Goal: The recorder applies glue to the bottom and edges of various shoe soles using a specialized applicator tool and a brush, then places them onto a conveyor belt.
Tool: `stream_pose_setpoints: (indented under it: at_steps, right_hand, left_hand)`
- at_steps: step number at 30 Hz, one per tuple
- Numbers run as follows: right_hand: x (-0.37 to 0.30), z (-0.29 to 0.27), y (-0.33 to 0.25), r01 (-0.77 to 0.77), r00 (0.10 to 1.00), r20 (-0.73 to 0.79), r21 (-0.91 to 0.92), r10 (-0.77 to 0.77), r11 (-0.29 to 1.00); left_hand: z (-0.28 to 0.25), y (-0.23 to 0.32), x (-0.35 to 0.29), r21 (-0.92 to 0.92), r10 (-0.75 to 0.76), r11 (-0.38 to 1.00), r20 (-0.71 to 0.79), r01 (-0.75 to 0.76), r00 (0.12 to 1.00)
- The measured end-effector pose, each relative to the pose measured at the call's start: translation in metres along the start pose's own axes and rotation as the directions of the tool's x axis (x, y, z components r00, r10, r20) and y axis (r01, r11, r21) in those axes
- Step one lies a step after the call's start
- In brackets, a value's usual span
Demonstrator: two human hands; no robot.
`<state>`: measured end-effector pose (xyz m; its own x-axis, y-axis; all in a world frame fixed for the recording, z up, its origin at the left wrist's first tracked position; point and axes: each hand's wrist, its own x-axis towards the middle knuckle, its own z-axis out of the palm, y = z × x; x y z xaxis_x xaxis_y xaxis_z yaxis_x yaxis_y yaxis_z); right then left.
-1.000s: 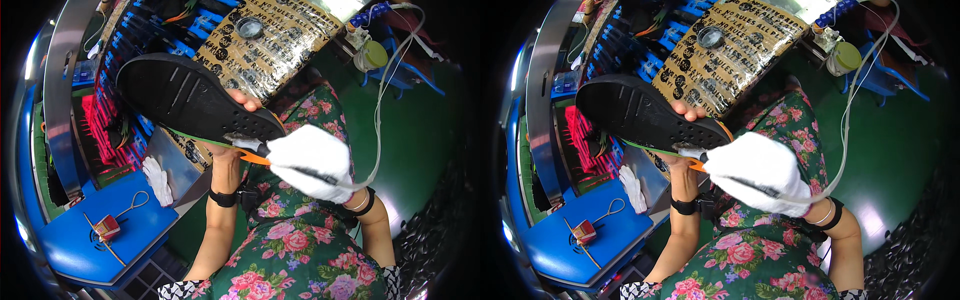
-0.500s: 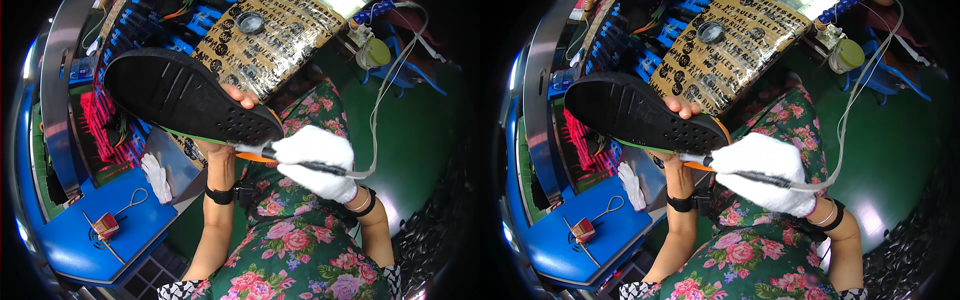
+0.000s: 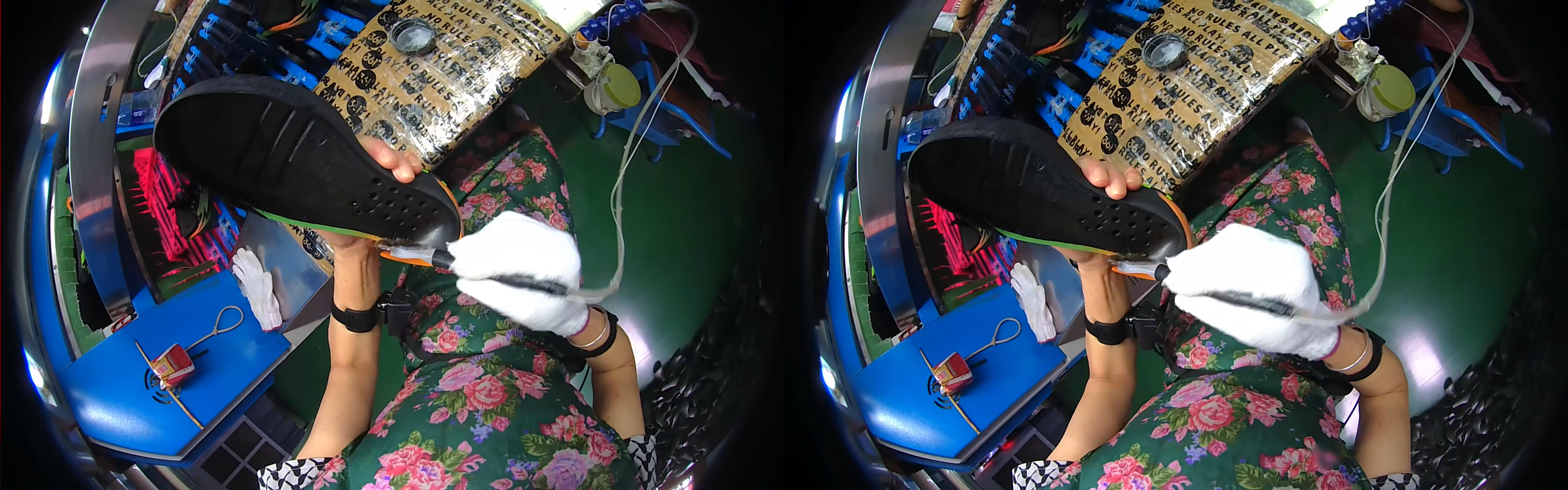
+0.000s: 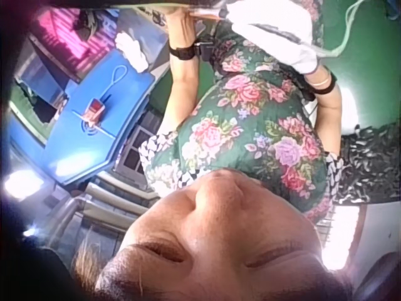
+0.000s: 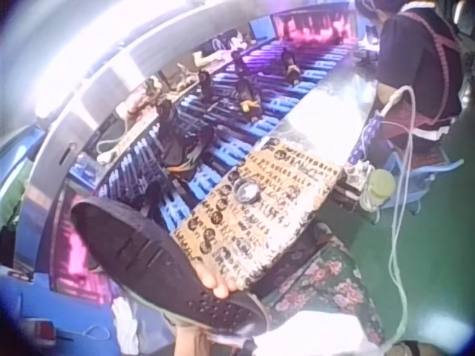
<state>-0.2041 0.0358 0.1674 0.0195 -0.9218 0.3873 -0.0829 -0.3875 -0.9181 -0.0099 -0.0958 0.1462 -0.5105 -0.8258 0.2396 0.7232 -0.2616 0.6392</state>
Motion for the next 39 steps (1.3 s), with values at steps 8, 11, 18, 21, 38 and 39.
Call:
stream_pose_setpoints:
  at_steps: [8,11,18,21,38,39]
  right_hand:
    - [-0.001,-0.003,-0.002,0.008,1.0,0.026,-0.025,-0.007,1.0]
    - [-0.003,-0.004,0.003,-0.017,1.0,-0.001,0.043,0.017,0.999]
    - [-0.004,-0.004,0.0,0.015,0.999,-0.031,0.009,-0.014,1.0]
    - [-0.004,-0.007,-0.01,-0.012,1.0,0.02,-0.072,0.013,0.997]
    - [-0.015,0.008,-0.02,0.296,0.95,0.176,-0.262,-0.257,0.918]
    - [-0.016,0.005,-0.018,0.297,0.95,0.18,-0.262,-0.256,0.918]
  left_hand:
    - [-0.001,0.005,0.003,0.101,0.013,0.995,0.048,-0.018,0.999]
    - [0.0,0.005,0.005,0.138,0.02,0.99,0.043,-0.026,0.999]
    - [0.002,0.006,0.01,0.13,0.006,0.991,0.094,-0.018,0.996]
    - [0.001,0.006,0.014,0.135,0.009,0.991,0.118,-0.025,0.993]
    - [-0.001,-0.004,0.01,0.076,0.029,0.996,0.126,-0.039,0.992]
    - [-0.004,-0.003,0.01,0.075,0.032,0.996,0.124,-0.041,0.992]
